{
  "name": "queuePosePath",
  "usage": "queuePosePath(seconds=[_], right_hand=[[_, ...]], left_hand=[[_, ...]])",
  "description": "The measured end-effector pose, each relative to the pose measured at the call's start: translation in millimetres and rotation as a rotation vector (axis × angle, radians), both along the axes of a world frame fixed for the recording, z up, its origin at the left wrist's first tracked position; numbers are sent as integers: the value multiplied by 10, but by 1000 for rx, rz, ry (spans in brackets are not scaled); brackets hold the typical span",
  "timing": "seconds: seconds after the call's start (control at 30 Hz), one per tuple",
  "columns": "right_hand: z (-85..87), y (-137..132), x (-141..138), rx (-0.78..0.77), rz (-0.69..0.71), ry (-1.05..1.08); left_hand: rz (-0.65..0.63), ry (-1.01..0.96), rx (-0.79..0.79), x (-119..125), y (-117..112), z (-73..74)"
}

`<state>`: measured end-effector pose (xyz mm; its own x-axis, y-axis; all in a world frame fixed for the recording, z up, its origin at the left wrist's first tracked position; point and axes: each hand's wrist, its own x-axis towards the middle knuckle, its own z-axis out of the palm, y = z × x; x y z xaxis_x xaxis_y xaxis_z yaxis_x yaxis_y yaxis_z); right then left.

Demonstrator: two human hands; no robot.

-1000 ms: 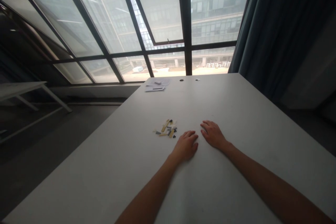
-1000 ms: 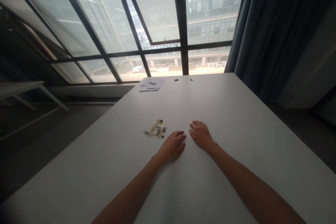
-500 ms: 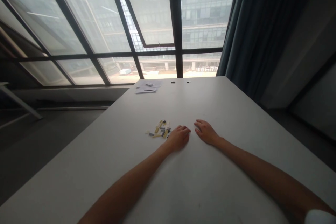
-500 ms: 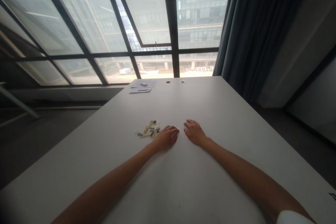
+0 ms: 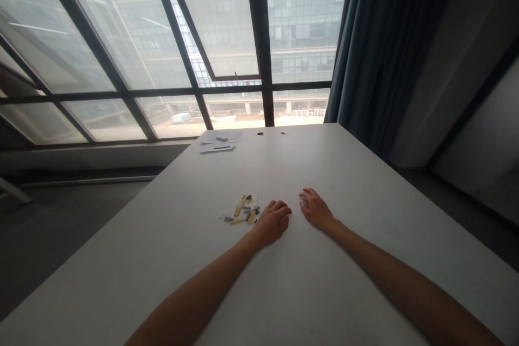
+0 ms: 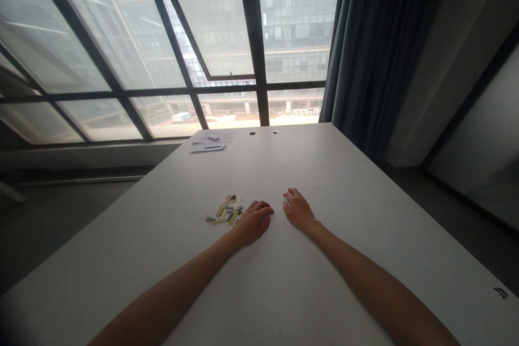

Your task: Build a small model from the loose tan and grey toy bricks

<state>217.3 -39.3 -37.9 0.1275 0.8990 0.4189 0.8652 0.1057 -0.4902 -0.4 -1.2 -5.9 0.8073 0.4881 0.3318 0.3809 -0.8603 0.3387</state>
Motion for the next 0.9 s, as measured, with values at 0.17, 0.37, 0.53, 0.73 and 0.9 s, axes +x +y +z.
queuePosePath(seconds=[0.17,0.37,0.53,0.73,0.9], right_hand=[[66,-53,-55,-29,3,-111],[84,-53,-63,-38,-12,-146],[106,-60,-58,-50,-1,-142],[111,-53,-66,-57,-9,-138],[103,-48,-67,-62,-5,-120]], left_hand=[[-10,-11,-16,-11,20,1],[-12,-8,-14,-1,13,-3],[-10,-15,-15,8,22,-9],[-12,-9,-14,4,20,0],[-6,-14,-24,1,12,9]])
